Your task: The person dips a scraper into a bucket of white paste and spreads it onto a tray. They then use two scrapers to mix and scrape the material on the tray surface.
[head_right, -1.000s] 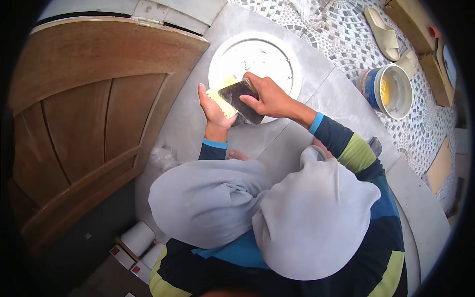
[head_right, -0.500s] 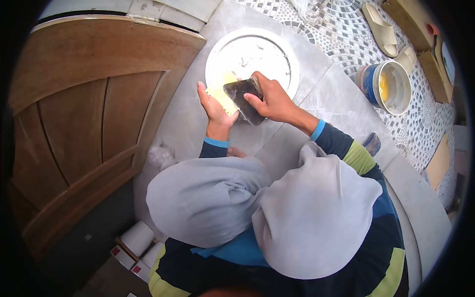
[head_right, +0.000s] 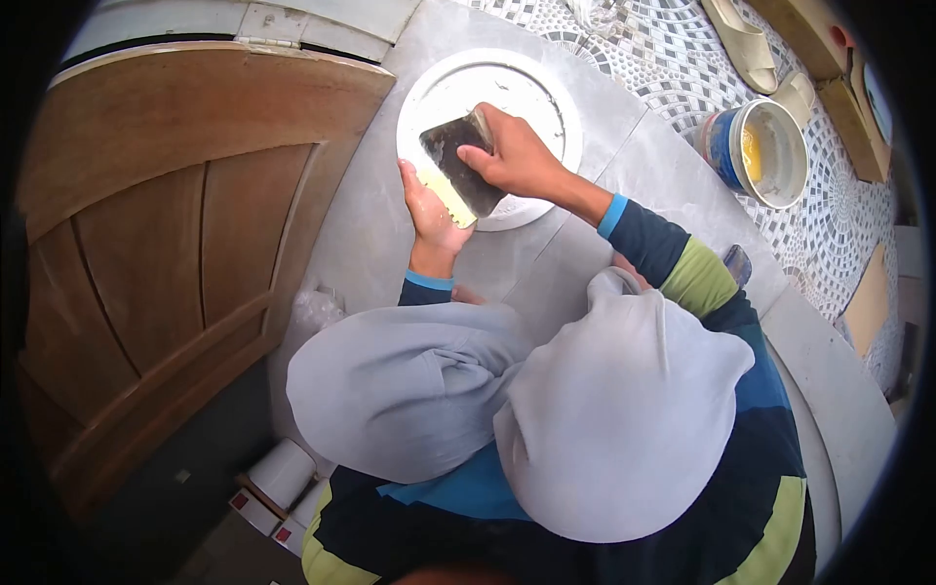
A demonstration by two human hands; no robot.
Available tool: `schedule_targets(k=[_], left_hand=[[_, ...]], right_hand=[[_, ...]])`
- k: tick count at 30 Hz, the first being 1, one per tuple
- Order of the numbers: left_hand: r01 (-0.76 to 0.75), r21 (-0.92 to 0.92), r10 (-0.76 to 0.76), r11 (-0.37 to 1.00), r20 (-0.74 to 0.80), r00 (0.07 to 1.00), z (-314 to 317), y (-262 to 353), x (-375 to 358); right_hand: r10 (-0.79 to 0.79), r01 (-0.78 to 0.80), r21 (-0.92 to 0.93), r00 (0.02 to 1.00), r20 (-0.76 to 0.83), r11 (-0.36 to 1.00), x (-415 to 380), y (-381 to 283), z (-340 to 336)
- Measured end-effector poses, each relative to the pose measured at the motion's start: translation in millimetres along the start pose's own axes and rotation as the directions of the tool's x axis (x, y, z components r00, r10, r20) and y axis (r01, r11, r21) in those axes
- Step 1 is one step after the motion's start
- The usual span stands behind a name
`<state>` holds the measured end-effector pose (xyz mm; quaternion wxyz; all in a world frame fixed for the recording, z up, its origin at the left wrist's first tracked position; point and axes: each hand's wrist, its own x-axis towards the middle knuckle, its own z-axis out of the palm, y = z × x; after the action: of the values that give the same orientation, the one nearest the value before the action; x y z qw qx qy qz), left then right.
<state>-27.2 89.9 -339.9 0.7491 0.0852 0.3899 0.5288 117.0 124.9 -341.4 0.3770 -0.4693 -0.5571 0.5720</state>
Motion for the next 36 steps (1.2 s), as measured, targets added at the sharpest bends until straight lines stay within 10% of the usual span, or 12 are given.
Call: schedule_targets(k=[5,9,13,16,24,25,26,28,32,36], left_hand=[[0.006,0.013,-0.006,1.0,-0.032,0.999,-9,5,4],[-0.059,0.068,0.061,0.996,-0.03,0.998,-9,14,8],[-0.05,0.02,0.052,0.999,-0.122,0.991,-10,9,6],[-0.052,0.049,0.057,0.997,-0.106,0.993,-7,9,9],[-0.055,-0.031,0.047,0.998,-0.229,0.972,-2,13,6],[-0.036,0.031,0.04,0.999,-0.113,0.993,-11,14,4],[0.058,-0.204,0.038,0.977,0.437,0.898,-50,9,16],[-0.054,-0.024,0.048,0.998,-0.19,0.981,-2,13,2],[-0.034,0.009,0.035,0.999,-0.111,0.993,-16,10,4],[-0.054,-0.078,0.045,0.995,-0.11,0.993,-6,16,3]], right_hand=[[-0.021,0.037,-0.089,0.985,0.171,0.995,-10,2,1],[-0.192,0.195,-0.013,0.974,0.123,0.981,-25,5,9],[-0.012,0.019,0.144,0.999,-0.052,0.989,-20,9,8],[-0.09,0.111,-0.099,0.977,0.196,0.989,-34,0,1],[-0.024,0.026,0.094,1.0,-0.012,0.995,-20,24,-4],[-0.036,0.043,-0.045,0.991,0.132,0.998,-28,7,-6],[0.02,0.02,-0.135,0.958,0.287,0.991,-31,2,-7],[0.041,-0.045,0.065,0.998,0.057,0.997,-23,19,-9],[-0.066,0.107,-0.185,0.975,0.213,0.977,-26,13,-14],[0.017,-0.051,-0.176,0.982,-0.188,0.983,-22,1,-20]])
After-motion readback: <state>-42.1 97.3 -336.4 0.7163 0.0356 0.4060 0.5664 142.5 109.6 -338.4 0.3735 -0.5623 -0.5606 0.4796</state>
